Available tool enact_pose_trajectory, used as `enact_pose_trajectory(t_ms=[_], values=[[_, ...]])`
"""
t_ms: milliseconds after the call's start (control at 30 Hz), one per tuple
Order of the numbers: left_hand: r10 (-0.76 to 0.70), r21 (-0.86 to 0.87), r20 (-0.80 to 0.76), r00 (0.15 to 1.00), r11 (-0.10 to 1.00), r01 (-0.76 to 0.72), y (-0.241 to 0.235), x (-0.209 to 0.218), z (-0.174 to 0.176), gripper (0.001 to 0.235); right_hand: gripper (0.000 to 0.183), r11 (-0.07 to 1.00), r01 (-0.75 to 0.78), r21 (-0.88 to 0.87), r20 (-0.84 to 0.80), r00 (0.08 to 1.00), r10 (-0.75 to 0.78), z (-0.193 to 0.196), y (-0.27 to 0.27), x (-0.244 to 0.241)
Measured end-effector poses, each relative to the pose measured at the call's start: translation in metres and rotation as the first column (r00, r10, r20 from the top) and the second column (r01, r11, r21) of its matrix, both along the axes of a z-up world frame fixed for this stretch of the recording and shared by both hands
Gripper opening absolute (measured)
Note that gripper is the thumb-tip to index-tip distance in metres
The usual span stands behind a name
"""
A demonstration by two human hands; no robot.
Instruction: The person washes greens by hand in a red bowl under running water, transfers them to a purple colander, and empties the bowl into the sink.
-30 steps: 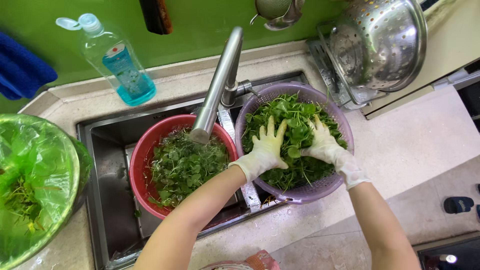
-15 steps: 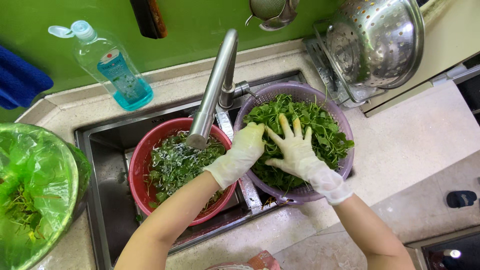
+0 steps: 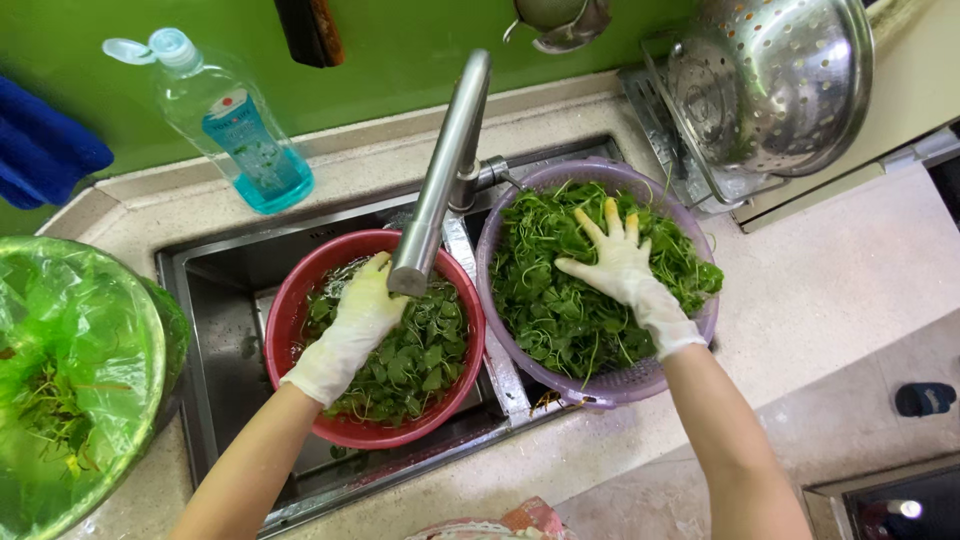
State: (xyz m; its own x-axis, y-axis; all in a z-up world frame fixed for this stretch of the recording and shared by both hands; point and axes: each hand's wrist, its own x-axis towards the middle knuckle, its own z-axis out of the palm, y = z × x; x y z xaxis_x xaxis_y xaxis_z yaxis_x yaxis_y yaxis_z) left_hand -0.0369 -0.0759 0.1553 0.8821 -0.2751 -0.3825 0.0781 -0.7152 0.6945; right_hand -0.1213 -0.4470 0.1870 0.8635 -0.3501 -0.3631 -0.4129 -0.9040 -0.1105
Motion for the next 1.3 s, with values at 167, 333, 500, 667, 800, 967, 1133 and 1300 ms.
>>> enact_pose_trajectory(t_ms=[167,333,500,667,800,967,1133,1300], values=[[-0.385,0.368,0.443,0.810,0.902,0.227,0.046,0.029,-0.077,0.067,0.104,0.999,-0.031,0.019,0.026,0.999,0.030,0.090,0.027,-0.012],[-0.409,0.389,0.204,0.889,0.868,0.310,0.043,0.047,-0.108,0.072,0.069,0.900,-0.389,-0.197,0.136,0.898,0.418,0.092,0.128,0.000],[-0.393,0.472,-0.166,0.904,0.773,0.423,0.047,0.039,-0.112,0.081,0.039,0.904,-0.423,0.065,0.215,0.890,0.401,0.018,0.184,0.027],[-0.347,0.508,-0.434,0.831,0.668,0.545,0.050,0.004,-0.040,0.075,0.044,0.898,-0.293,-0.328,0.120,0.930,0.347,0.009,0.112,0.069],[-0.385,0.588,-0.391,0.836,0.594,0.548,0.047,-0.008,0.022,0.089,0.024,0.971,-0.152,-0.182,0.251,0.948,0.195,0.003,0.063,0.068],[-0.272,-0.031,0.357,0.894,0.953,0.303,0.045,-0.027,0.043,0.038,0.017,0.966,-0.080,0.245,0.487,0.872,-0.051,0.004,0.038,0.048],[-0.128,-0.321,0.365,0.922,0.913,0.254,0.022,-0.047,0.063,0.022,0.020,0.629,-0.111,0.769,0.397,0.855,-0.334,0.035,0.059,0.021],[-0.011,-0.461,0.335,0.942,0.870,0.174,0.008,-0.057,0.075,0.024,0.024,0.423,-0.114,0.899,0.254,0.922,-0.293,0.048,0.113,-0.001]])
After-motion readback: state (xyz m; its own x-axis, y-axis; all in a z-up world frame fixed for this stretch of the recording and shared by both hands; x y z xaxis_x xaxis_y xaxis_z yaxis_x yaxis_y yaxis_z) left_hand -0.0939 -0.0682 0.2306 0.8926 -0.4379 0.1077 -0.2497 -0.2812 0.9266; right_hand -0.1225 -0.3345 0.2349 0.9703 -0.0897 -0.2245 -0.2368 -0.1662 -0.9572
